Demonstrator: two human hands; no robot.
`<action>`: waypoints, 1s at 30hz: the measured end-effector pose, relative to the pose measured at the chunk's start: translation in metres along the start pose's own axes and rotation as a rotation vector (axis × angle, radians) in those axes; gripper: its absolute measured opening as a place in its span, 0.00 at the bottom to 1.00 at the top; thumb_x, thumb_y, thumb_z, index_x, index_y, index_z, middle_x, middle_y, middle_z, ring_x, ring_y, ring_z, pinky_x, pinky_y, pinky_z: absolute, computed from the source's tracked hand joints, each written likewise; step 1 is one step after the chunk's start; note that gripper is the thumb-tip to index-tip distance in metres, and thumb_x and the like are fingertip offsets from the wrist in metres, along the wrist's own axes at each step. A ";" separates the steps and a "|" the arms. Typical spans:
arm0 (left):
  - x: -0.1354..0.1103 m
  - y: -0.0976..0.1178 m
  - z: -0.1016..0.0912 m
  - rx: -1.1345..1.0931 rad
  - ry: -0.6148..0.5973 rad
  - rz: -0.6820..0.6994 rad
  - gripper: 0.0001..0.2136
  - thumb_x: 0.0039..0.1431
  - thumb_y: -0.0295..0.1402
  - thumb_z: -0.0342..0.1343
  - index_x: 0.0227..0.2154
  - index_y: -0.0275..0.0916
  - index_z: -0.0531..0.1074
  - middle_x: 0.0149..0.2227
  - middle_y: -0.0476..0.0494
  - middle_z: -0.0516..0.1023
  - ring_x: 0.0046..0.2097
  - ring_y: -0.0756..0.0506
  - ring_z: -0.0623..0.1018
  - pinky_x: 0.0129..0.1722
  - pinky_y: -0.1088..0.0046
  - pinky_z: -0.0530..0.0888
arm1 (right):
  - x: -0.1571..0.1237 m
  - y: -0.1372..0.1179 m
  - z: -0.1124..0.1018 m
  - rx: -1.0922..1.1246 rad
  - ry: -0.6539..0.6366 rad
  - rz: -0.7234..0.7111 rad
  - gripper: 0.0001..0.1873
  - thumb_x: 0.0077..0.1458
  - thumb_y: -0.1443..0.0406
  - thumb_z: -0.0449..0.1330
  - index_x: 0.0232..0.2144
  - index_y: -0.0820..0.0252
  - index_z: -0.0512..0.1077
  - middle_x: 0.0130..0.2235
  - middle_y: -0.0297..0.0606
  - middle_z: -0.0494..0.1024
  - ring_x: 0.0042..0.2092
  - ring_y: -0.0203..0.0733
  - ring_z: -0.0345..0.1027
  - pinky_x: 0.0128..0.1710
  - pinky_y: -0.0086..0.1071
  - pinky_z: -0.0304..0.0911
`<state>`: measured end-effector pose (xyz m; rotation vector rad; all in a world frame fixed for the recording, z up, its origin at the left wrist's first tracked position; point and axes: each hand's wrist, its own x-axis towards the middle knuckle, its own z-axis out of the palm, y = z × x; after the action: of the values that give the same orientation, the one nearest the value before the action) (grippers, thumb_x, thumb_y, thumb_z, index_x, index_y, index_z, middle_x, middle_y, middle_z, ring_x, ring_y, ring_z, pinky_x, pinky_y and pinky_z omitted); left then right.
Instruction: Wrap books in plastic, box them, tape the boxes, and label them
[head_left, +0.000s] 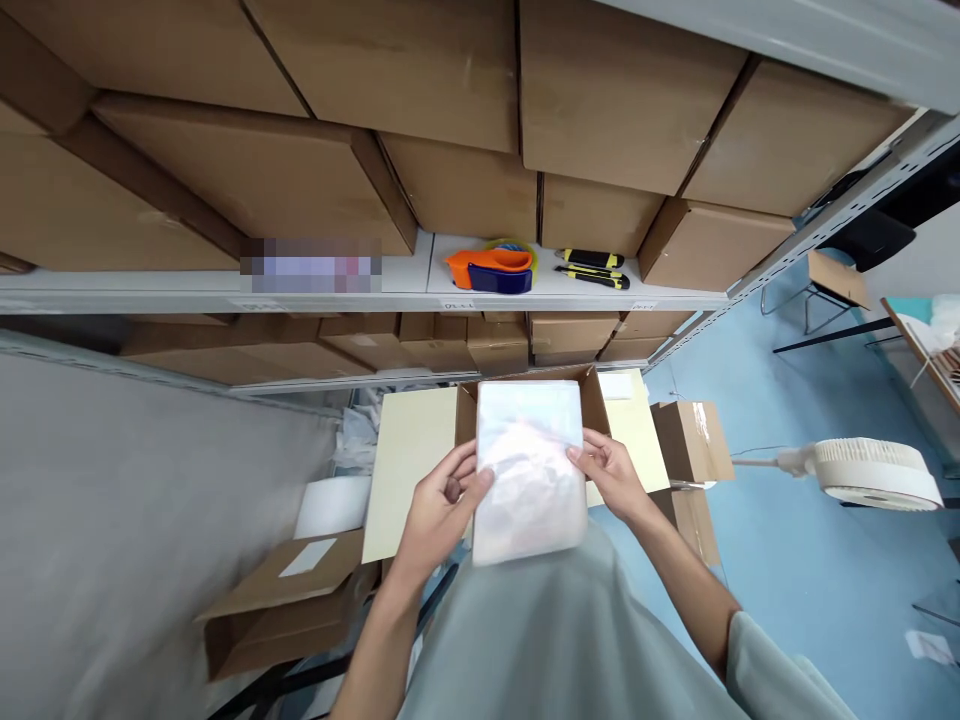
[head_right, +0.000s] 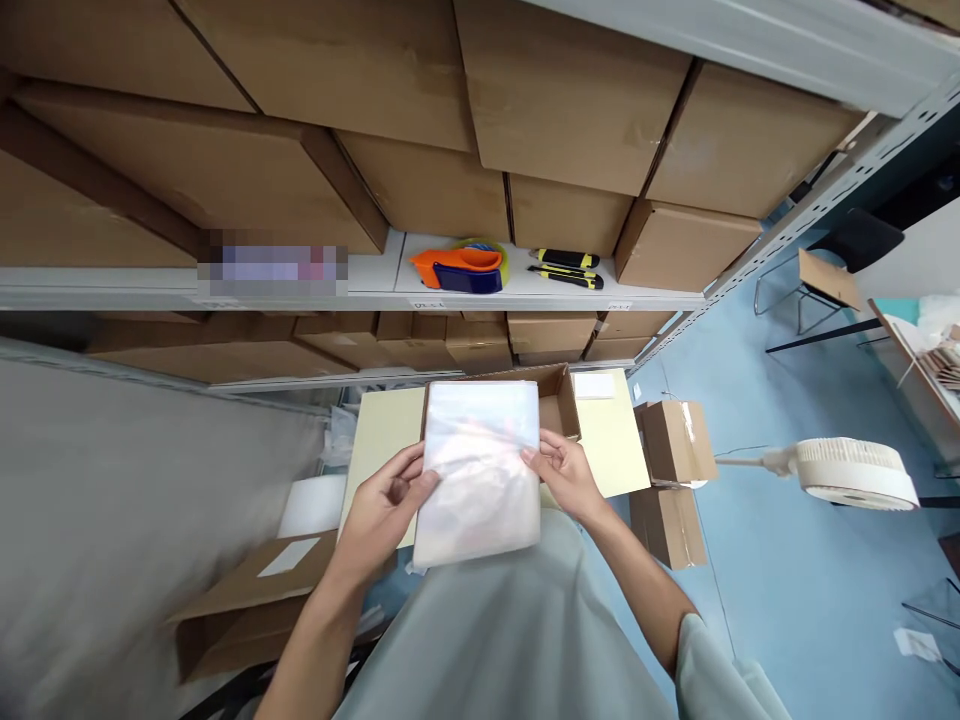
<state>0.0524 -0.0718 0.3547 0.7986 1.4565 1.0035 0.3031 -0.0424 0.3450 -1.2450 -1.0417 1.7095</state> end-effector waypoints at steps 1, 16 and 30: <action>0.000 -0.001 -0.001 0.002 0.010 -0.001 0.36 0.50 0.54 0.72 0.58 0.39 0.79 0.45 0.36 0.86 0.48 0.34 0.84 0.47 0.64 0.80 | 0.003 0.003 0.002 0.055 0.010 0.055 0.30 0.53 0.42 0.73 0.47 0.57 0.81 0.41 0.40 0.86 0.38 0.45 0.80 0.38 0.36 0.76; 0.009 -0.020 -0.009 0.379 0.007 0.425 0.13 0.56 0.45 0.68 0.40 0.45 0.80 0.60 0.35 0.75 0.69 0.31 0.69 0.68 0.52 0.67 | 0.007 0.000 0.001 0.084 0.008 0.287 0.36 0.57 0.40 0.67 0.56 0.59 0.78 0.30 0.37 0.84 0.29 0.45 0.79 0.30 0.35 0.73; 0.012 -0.025 0.007 0.022 -0.020 -0.010 0.24 0.53 0.58 0.67 0.29 0.42 0.70 0.26 0.52 0.71 0.29 0.48 0.69 0.29 0.76 0.68 | 0.003 -0.004 -0.004 -0.241 -0.192 0.133 0.33 0.62 0.38 0.63 0.21 0.57 0.73 0.21 0.32 0.74 0.27 0.38 0.72 0.30 0.30 0.66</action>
<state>0.0592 -0.0702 0.3274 0.8141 1.4552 0.9709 0.3072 -0.0371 0.3471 -1.3441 -1.3369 1.8762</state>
